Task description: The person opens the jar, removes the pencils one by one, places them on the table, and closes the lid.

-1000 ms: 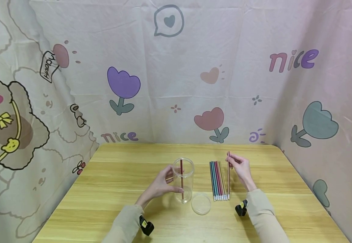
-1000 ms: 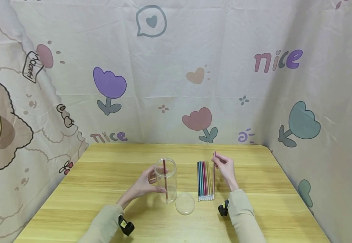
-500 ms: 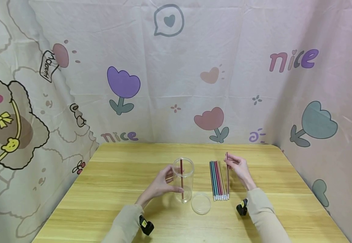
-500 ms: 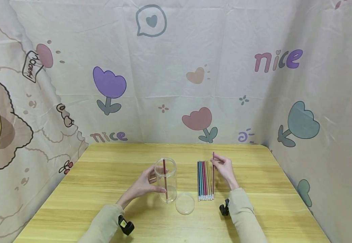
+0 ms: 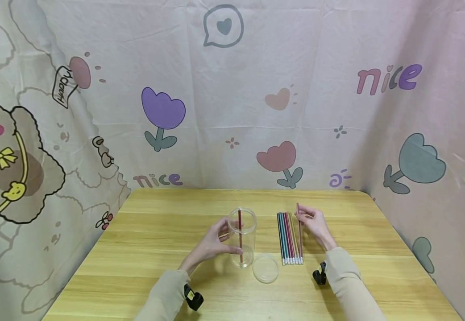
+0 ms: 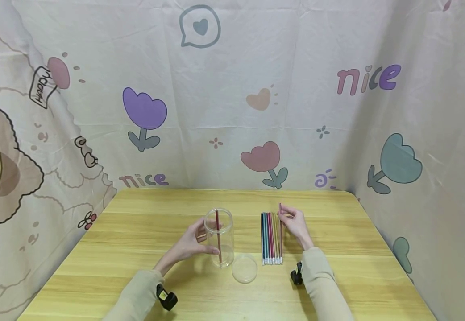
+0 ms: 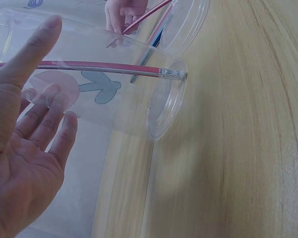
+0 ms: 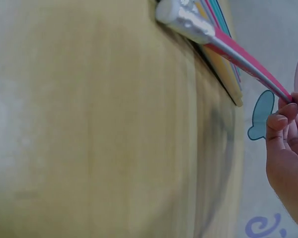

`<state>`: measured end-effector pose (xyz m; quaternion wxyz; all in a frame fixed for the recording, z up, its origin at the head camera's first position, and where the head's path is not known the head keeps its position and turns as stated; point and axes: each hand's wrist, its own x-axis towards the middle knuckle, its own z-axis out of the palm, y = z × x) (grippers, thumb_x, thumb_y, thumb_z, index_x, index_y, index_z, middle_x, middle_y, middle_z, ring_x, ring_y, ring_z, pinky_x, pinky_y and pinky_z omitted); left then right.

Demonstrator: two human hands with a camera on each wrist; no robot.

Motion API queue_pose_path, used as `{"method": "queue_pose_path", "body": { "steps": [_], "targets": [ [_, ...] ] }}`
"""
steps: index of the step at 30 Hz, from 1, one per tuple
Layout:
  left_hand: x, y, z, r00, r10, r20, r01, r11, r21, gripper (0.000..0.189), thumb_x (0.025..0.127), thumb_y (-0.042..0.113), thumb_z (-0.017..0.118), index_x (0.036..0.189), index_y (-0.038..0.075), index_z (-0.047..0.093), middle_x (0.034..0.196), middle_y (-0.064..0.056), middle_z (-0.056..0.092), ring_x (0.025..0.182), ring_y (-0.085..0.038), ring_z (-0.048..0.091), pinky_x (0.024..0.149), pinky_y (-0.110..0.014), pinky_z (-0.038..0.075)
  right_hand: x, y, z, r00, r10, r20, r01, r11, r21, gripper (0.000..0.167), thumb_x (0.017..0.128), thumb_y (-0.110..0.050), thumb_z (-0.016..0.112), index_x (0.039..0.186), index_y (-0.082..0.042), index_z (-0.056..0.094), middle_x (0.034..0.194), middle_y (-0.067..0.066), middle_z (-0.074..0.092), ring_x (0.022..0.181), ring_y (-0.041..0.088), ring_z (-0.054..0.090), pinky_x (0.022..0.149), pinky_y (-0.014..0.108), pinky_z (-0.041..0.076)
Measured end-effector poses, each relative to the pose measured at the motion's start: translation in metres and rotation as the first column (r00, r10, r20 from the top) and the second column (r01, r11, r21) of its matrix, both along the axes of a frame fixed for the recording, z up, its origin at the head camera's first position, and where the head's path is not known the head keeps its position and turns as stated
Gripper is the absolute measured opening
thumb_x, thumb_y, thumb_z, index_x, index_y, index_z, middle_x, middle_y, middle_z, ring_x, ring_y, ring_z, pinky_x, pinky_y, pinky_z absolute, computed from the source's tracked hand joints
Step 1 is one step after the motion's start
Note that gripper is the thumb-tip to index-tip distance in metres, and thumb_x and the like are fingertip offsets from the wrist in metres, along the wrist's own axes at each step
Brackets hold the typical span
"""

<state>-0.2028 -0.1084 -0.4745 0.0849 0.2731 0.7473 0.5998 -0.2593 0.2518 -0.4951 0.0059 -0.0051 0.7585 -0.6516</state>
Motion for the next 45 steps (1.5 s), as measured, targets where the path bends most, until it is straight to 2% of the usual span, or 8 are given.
{"method": "queue_pose_path", "body": {
  "steps": [3,6,14,20,38,45],
  "targets": [
    [-0.001,0.0,0.0,1.0,-0.003,0.001,0.003,1.0,0.002,0.071,0.074,0.012,0.09,0.133,0.004,0.051,0.143,-0.027,0.056,0.138,-0.043,0.051,0.118,-0.058,0.039,-0.001,0.0,-0.002,1.0,0.007,0.005,-0.007,1.0,0.001,0.052,0.096,0.0,0.059,0.144,0.011,0.042,0.11,0.004,0.062,0.091,0.009,0.066,0.074,0.013,0.056],
    [-0.001,0.0,0.0,1.0,-0.002,0.002,0.002,1.0,0.0,0.07,0.074,0.012,0.09,0.133,0.004,0.051,0.143,-0.027,0.056,0.137,-0.043,0.051,0.118,-0.057,0.039,-0.002,0.0,-0.003,1.0,0.008,0.009,-0.008,1.0,0.006,0.051,0.096,0.001,0.059,0.144,0.011,0.042,0.109,0.003,0.061,0.087,0.007,0.064,0.07,0.013,0.056],
    [-0.001,0.001,0.0,1.0,-0.003,-0.003,0.003,1.0,-0.002,0.07,0.074,0.011,0.089,0.132,0.003,0.051,0.142,-0.028,0.056,0.137,-0.043,0.052,0.118,-0.057,0.04,-0.005,0.0,-0.006,1.0,0.025,0.013,-0.026,0.999,0.036,0.05,0.095,0.005,0.057,0.142,0.014,0.042,0.113,0.017,0.062,0.08,0.005,0.06,0.064,0.013,0.052],
    [-0.002,0.0,-0.001,1.0,-0.005,0.002,0.005,1.0,0.001,0.071,0.074,0.012,0.09,0.132,0.003,0.051,0.143,-0.029,0.055,0.137,-0.042,0.051,0.118,-0.056,0.039,-0.006,0.0,-0.007,0.999,0.048,0.018,-0.049,0.997,0.06,0.052,0.095,0.005,0.057,0.143,0.015,0.041,0.12,0.027,0.058,0.079,0.006,0.059,0.063,0.014,0.052],
    [-0.001,0.0,-0.001,1.0,-0.013,0.003,0.013,1.0,0.007,0.071,0.075,0.012,0.089,0.134,0.004,0.05,0.145,-0.028,0.054,0.138,-0.043,0.05,0.119,-0.058,0.038,-0.008,-0.004,-0.012,0.998,0.033,0.057,-0.04,0.991,0.127,0.054,0.093,0.005,0.06,0.143,0.014,0.041,0.111,0.017,0.061,0.082,0.007,0.06,0.058,0.014,0.049],
    [-0.002,0.0,-0.002,1.0,-0.01,0.006,0.01,1.0,0.008,0.072,0.074,0.012,0.09,0.133,0.003,0.051,0.144,-0.028,0.054,0.139,-0.043,0.049,0.118,-0.058,0.038,-0.009,-0.002,-0.016,0.998,0.025,0.065,-0.034,0.988,0.149,0.055,0.092,0.004,0.061,0.142,0.014,0.042,0.107,0.013,0.062,0.085,0.007,0.061,0.061,0.015,0.052]
  ]
}}
